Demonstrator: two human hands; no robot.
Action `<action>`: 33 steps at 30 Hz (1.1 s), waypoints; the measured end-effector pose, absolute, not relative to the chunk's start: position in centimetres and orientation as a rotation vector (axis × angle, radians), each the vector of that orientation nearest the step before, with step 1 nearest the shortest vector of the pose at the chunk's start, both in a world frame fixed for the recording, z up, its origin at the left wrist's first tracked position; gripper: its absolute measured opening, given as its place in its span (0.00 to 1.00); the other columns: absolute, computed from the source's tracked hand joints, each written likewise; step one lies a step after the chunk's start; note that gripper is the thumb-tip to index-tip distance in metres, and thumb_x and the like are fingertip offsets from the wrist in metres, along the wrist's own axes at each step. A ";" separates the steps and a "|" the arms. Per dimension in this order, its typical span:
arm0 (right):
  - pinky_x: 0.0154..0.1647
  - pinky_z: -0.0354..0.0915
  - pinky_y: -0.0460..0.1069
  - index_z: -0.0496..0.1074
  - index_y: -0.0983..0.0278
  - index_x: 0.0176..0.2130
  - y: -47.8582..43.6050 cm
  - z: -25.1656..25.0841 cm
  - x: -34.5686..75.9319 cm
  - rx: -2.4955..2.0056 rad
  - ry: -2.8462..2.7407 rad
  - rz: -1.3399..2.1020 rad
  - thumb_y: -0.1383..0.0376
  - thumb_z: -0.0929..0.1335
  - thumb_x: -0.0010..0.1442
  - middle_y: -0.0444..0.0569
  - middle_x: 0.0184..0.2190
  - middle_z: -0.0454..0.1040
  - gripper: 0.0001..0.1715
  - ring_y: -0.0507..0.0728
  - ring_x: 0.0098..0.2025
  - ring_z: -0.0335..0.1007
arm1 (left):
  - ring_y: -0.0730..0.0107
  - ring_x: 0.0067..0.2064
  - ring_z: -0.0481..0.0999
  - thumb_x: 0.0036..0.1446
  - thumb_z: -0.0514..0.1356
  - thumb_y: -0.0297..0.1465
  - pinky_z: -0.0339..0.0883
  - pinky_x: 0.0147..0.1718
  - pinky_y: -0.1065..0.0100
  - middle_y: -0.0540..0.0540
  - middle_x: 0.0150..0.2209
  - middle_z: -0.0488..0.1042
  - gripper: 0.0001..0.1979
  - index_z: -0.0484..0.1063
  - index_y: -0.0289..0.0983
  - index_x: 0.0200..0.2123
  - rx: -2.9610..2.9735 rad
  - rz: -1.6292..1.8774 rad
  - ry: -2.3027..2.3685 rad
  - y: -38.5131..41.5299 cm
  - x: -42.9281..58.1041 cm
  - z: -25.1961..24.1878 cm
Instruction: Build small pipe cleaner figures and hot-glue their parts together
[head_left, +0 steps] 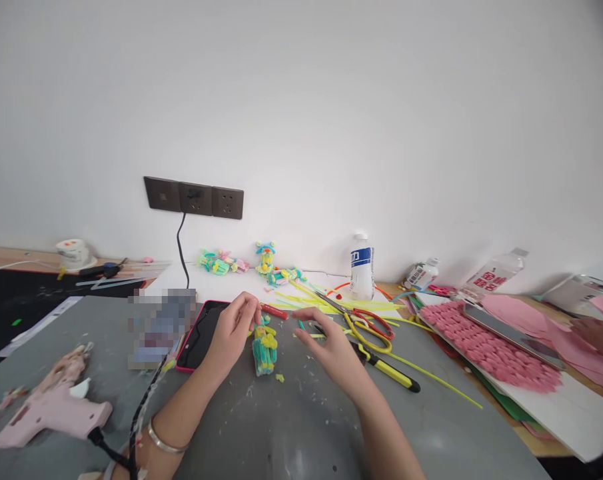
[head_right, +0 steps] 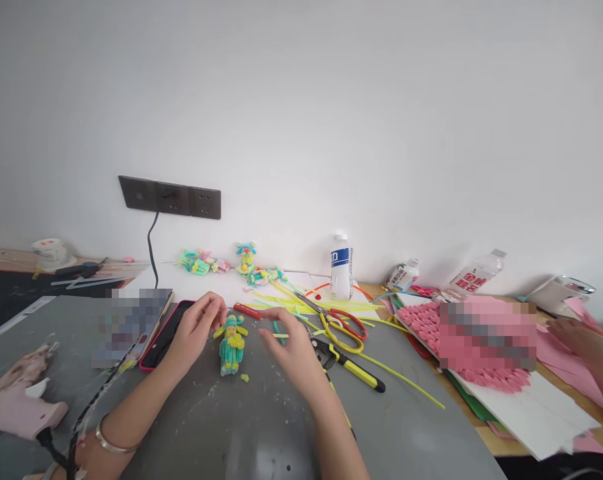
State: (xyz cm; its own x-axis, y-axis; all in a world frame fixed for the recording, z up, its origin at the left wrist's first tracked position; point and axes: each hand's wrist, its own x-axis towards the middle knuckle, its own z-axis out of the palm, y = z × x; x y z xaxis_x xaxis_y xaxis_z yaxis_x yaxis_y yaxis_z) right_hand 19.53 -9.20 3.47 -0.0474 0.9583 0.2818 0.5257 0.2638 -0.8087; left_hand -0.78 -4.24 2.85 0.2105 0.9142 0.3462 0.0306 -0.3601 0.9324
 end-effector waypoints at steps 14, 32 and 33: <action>0.35 0.68 0.49 0.74 0.62 0.32 -5.3 5.0 14.5 -1.035 -1.557 1.087 0.56 0.69 0.58 0.44 0.26 0.75 0.12 0.55 0.30 0.72 | 0.71 0.29 0.70 0.61 0.58 0.39 0.65 0.28 0.71 0.50 0.29 0.69 0.10 0.69 0.39 0.31 1.543 1.432 0.877 -4.5 -1.0 3.5; 0.34 0.70 0.51 0.74 0.62 0.30 -6.3 1.9 22.1 -1.077 -0.842 0.704 0.50 0.76 0.48 0.45 0.26 0.74 0.19 0.54 0.28 0.70 | 0.55 0.63 0.65 0.54 0.57 0.31 0.71 0.48 0.63 0.43 0.61 0.69 0.15 0.77 0.42 0.45 1.107 1.542 0.543 -4.2 -1.6 3.7; 0.34 0.70 0.50 0.74 0.62 0.29 -6.7 1.7 22.8 -1.084 -0.776 0.662 0.50 0.76 0.45 0.45 0.26 0.74 0.21 0.54 0.28 0.70 | 0.56 0.66 0.60 0.54 0.57 0.31 0.69 0.52 0.63 0.45 0.65 0.64 0.18 0.76 0.43 0.49 1.111 1.581 0.563 -4.1 -1.6 3.7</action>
State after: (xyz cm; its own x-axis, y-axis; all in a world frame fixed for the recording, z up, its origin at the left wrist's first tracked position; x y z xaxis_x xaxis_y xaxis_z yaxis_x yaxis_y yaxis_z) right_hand 22.80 -6.72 1.72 0.5686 0.7920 0.2223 -0.0948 0.3315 -0.9387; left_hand -1.59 -4.10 3.73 0.0071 0.9305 0.3661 -0.4899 -0.3159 0.8125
